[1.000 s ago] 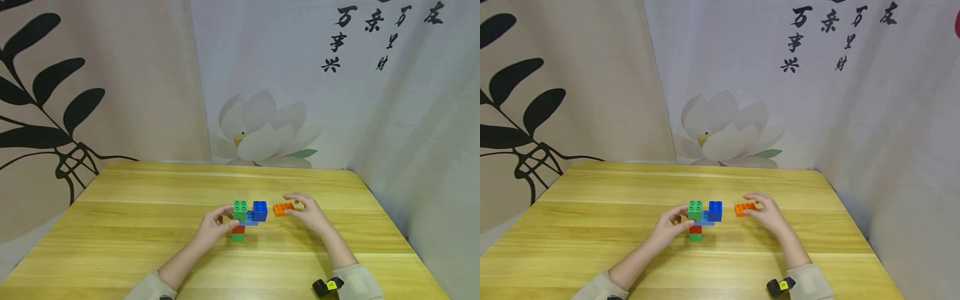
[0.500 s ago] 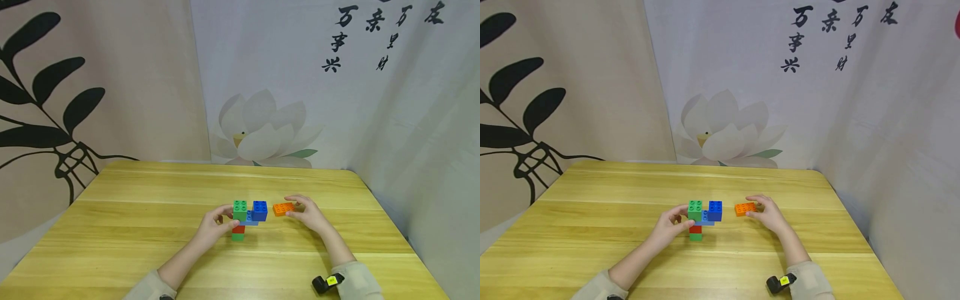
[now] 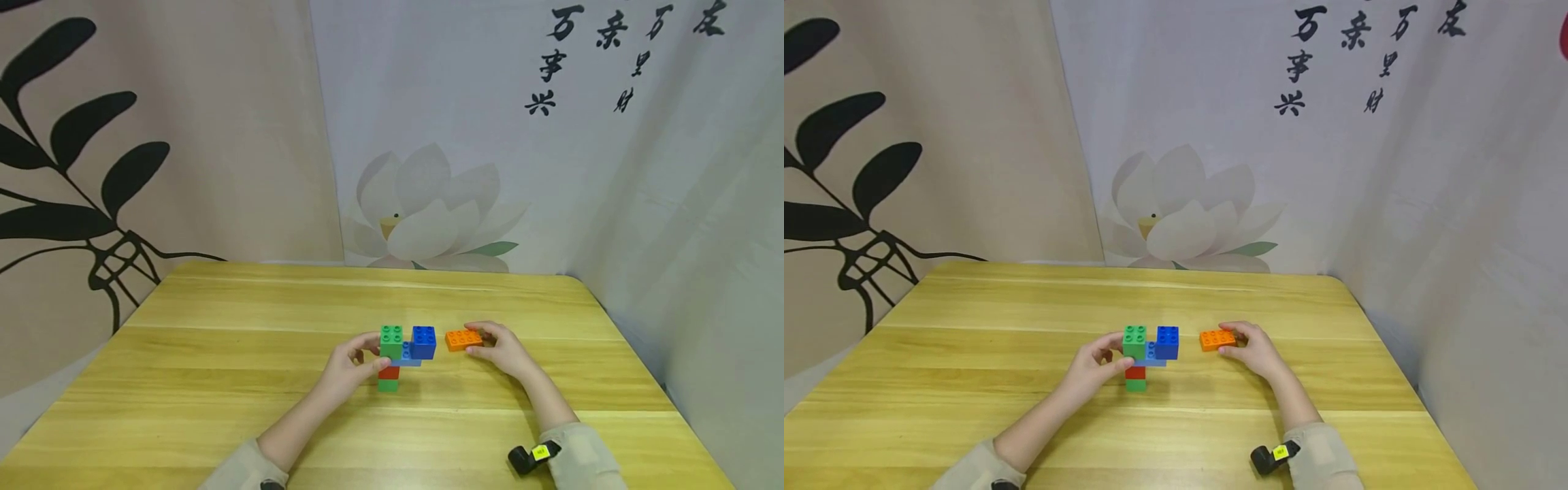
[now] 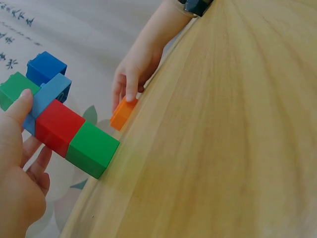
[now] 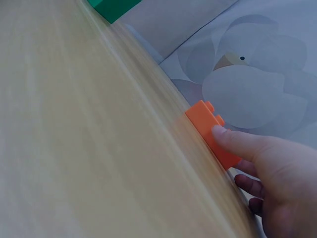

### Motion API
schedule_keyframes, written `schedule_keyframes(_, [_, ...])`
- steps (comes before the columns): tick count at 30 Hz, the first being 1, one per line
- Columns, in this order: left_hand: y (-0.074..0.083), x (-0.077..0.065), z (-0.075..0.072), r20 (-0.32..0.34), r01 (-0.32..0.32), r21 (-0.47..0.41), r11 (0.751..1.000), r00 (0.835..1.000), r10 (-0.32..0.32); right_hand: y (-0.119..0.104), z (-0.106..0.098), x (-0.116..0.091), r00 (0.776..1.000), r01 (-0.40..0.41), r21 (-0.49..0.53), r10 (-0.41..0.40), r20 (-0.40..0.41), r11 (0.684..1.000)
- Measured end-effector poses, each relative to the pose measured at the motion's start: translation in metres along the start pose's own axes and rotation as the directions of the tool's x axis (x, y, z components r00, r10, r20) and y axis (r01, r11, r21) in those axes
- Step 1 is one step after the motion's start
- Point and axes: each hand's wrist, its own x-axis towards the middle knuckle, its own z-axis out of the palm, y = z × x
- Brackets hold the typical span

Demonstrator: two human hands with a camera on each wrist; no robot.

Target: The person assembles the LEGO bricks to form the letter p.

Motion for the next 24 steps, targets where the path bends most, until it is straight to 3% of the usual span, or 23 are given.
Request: schedule_keyframes(24, [0.0023, 0.0005, 0.0005, 0.002, -0.005, -0.008, 1.000, 1.000, 0.005, -0.0004, -0.0020, -0.0009, 0.995, -0.035, -0.012, 0.034, -0.092, 0.999])
